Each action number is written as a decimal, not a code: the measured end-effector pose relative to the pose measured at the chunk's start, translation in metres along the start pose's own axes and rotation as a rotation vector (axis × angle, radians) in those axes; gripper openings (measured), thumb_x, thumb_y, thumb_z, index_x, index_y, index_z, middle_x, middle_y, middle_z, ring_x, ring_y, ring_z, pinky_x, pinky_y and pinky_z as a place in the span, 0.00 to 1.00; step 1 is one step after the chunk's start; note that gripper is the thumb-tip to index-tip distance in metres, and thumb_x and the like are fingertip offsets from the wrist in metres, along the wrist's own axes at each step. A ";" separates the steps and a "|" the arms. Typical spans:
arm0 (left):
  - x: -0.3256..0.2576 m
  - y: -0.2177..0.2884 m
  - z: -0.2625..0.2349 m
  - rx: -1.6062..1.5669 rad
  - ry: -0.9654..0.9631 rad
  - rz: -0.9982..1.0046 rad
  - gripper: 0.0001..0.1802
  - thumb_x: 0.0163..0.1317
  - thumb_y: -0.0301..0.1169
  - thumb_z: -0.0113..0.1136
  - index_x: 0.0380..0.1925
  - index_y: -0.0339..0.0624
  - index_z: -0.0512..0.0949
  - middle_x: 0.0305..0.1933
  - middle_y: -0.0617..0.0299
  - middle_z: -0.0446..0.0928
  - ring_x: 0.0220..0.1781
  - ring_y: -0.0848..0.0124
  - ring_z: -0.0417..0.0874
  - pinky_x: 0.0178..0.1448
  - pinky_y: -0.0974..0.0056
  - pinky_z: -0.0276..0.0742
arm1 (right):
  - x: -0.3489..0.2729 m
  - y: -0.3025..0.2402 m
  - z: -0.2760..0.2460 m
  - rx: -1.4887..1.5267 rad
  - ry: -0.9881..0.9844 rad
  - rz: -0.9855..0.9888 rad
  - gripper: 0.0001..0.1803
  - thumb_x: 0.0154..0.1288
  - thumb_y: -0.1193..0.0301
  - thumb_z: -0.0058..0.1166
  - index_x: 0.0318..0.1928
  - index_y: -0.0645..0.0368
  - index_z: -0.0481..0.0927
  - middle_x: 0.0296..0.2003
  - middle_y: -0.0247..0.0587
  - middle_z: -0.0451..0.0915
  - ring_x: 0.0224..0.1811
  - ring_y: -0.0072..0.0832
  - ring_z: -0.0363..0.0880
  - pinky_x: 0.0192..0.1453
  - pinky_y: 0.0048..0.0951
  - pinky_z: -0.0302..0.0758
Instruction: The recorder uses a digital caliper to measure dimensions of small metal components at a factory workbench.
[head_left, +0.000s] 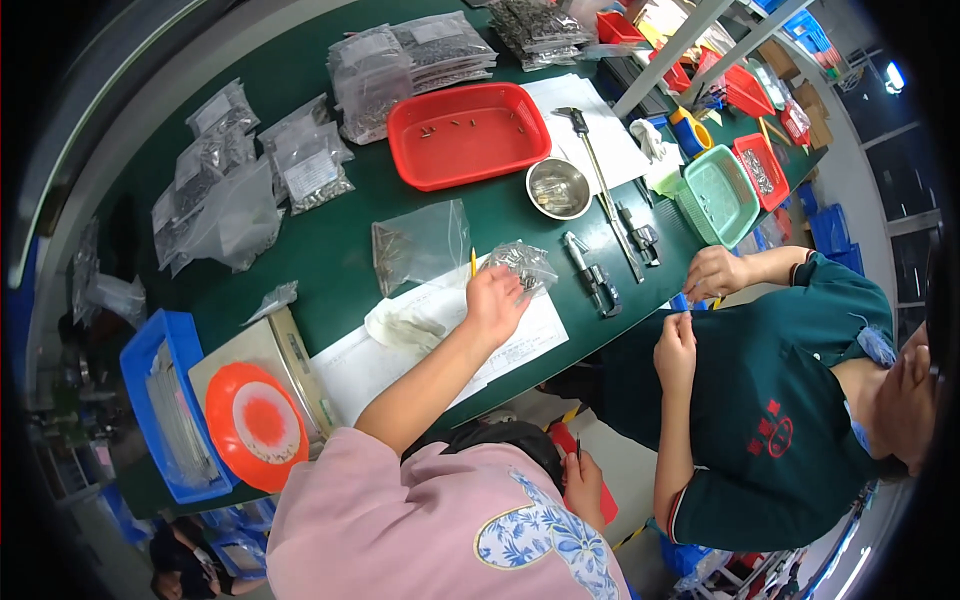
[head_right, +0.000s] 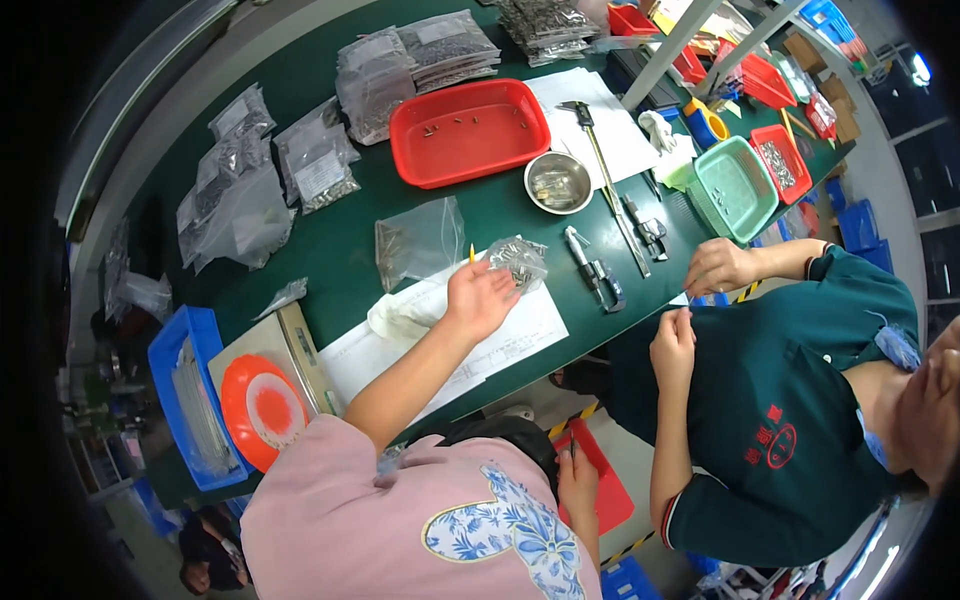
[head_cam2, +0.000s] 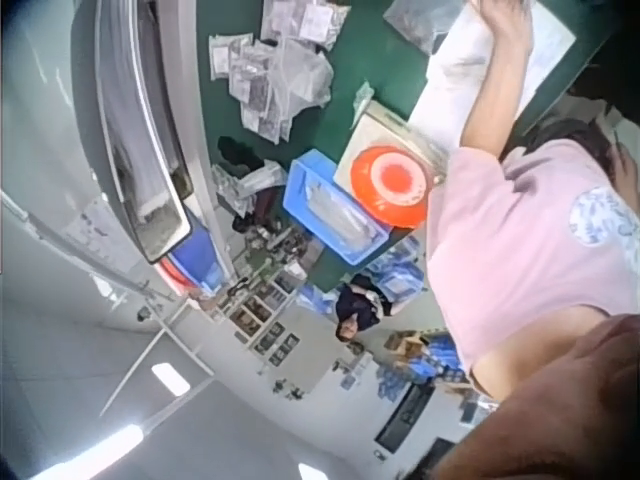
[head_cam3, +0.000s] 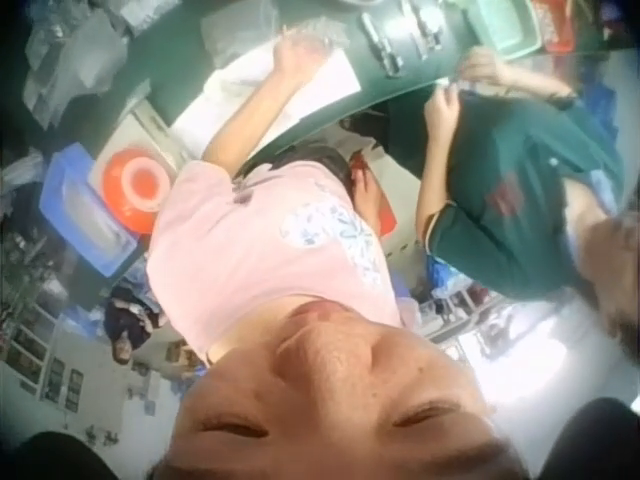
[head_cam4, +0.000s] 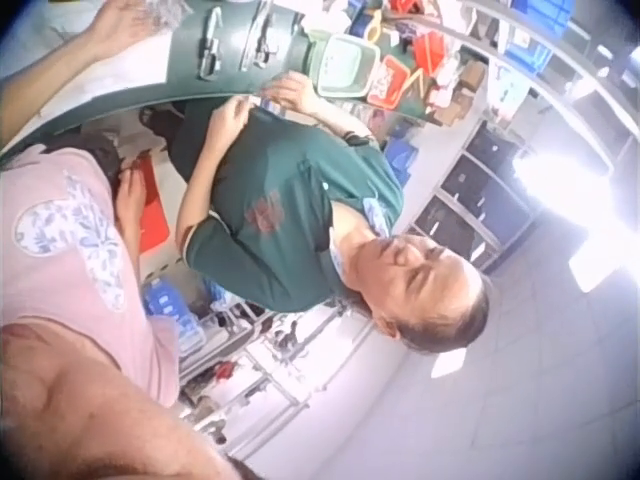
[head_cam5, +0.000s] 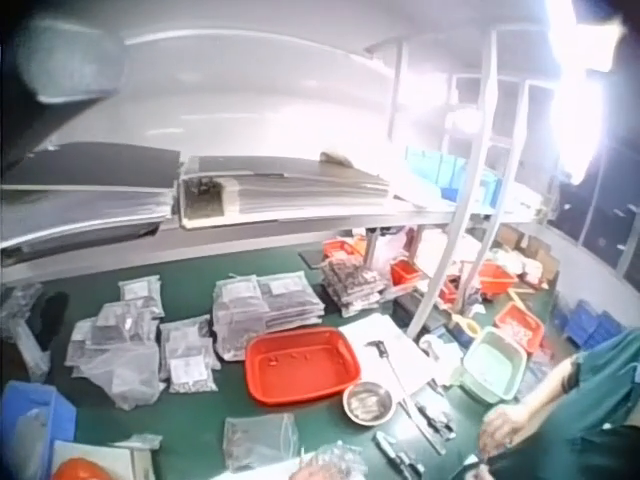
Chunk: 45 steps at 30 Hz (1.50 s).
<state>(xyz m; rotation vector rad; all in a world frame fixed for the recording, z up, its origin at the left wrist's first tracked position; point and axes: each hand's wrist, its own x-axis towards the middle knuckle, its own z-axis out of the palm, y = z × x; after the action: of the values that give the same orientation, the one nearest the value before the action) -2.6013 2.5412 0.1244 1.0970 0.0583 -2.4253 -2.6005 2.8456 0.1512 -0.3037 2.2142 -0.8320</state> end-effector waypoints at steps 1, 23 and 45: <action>-0.005 0.007 -0.005 0.005 0.002 -0.012 0.29 0.49 0.36 0.45 0.49 0.26 0.58 0.58 0.45 0.52 0.59 0.62 0.55 0.62 0.58 0.45 | 0.002 -0.003 0.002 -0.013 0.026 -0.006 0.13 0.60 0.66 0.39 0.26 0.62 0.70 0.16 0.36 0.68 0.17 0.22 0.66 0.22 0.23 0.63; 0.057 0.129 -0.034 2.332 0.185 0.951 0.12 0.38 0.33 0.56 0.24 0.38 0.72 0.31 0.52 0.71 0.36 0.56 0.73 0.38 0.56 0.71 | 0.016 0.001 -0.001 -0.241 0.024 -0.037 0.13 0.58 0.65 0.39 0.26 0.63 0.69 0.18 0.48 0.73 0.23 0.42 0.72 0.25 0.35 0.66; 0.153 0.219 -0.017 2.587 0.653 1.323 0.05 0.48 0.27 0.47 0.23 0.40 0.73 0.28 0.57 0.73 0.34 0.65 0.75 0.29 0.64 0.76 | -0.010 -0.012 0.011 -0.343 0.334 -0.122 0.11 0.58 0.70 0.36 0.37 0.60 0.71 0.29 0.46 0.75 0.31 0.40 0.74 0.36 0.33 0.68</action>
<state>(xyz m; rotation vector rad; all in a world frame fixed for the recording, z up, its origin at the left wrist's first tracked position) -2.5808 2.2889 0.0365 1.3346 -2.6932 0.3083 -2.5857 2.8359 0.1585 -0.4983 2.6779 -0.5935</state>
